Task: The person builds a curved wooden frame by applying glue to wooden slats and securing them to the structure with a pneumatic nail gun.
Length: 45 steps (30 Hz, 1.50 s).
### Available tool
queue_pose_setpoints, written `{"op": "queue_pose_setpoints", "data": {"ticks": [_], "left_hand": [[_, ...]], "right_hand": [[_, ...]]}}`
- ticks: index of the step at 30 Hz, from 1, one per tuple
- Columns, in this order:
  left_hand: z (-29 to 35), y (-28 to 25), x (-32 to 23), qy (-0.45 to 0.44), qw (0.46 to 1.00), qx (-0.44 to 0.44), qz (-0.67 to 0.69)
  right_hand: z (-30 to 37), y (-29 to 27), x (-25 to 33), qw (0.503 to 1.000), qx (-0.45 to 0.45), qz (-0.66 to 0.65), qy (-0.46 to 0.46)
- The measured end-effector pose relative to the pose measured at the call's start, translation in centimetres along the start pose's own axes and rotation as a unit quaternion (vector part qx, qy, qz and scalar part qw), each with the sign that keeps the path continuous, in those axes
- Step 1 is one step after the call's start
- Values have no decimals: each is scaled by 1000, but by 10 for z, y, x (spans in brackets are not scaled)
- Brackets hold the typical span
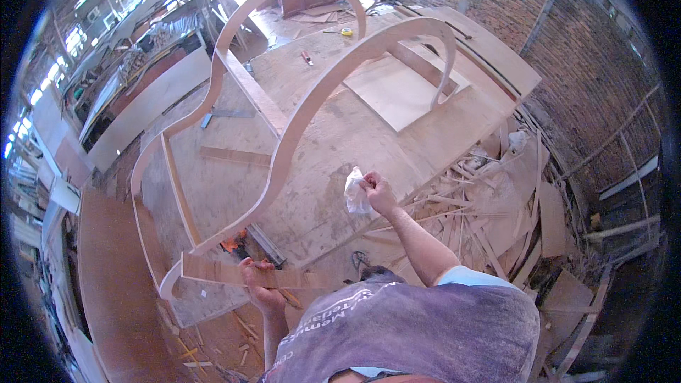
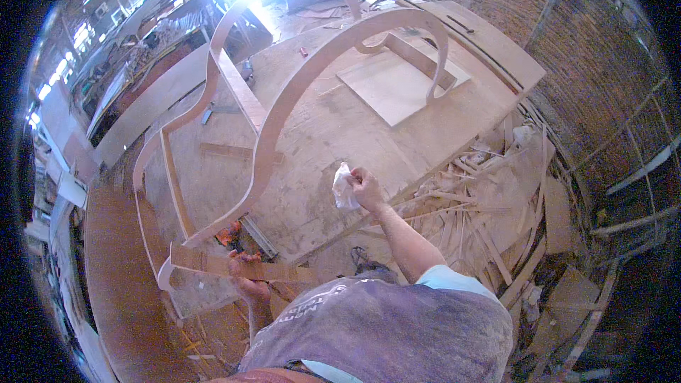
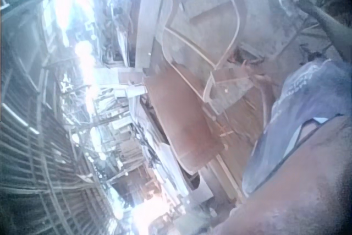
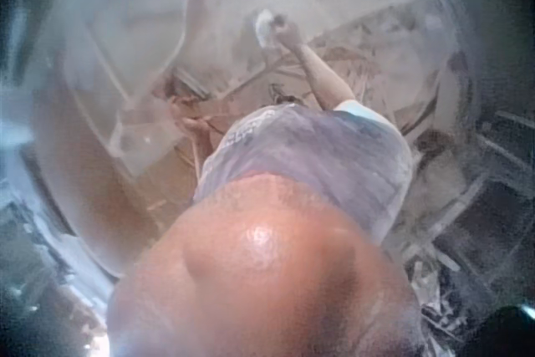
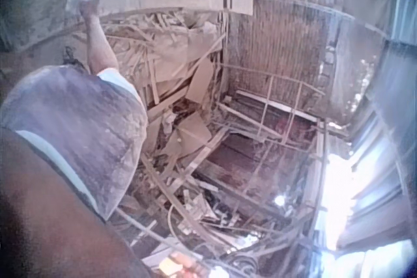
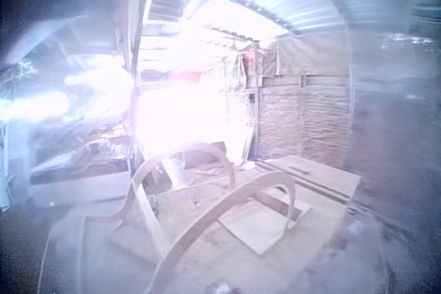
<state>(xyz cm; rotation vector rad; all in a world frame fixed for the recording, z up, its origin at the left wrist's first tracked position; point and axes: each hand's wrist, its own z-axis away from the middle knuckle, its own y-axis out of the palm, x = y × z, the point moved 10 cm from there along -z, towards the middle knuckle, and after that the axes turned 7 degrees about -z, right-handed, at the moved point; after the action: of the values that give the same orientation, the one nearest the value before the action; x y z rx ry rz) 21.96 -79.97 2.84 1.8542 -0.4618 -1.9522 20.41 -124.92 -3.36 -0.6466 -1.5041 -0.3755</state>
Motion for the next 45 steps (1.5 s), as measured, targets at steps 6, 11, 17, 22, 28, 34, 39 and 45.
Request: {"op": "queue_pose_setpoints", "data": {"ticks": [6, 11, 17, 22, 28, 34, 39, 45], "left_hand": [[1, -9, 4, -1, 999, 42, 1], [6, 16, 6, 6, 994, 109, -32], [2, 41, 32, 19, 972, 156, -174], [7, 85, 35, 11, 929, 179, -325], [5, 136, 64, 27, 828, 260, -497], [-4, 167, 108, -19, 852, 280, -443], [-10, 207, 104, 18, 798, 288, -530], [-25, 204, 109, -48, 772, 251, -582]], "right_hand": [[59, -67, 138, 986, -3, -153, -61], [65, -126, 199, 852, -64, -514, -74], [59, -153, 150, 855, -250, -438, 117], [50, -123, 108, 813, -222, -509, 175], [-9, -114, 66, 638, -23, -764, 94], [-52, -101, 37, 549, 116, -821, 105], [-67, -98, 28, 560, 164, -807, 88], [-52, -90, 68, 574, 141, -795, 136]]}}
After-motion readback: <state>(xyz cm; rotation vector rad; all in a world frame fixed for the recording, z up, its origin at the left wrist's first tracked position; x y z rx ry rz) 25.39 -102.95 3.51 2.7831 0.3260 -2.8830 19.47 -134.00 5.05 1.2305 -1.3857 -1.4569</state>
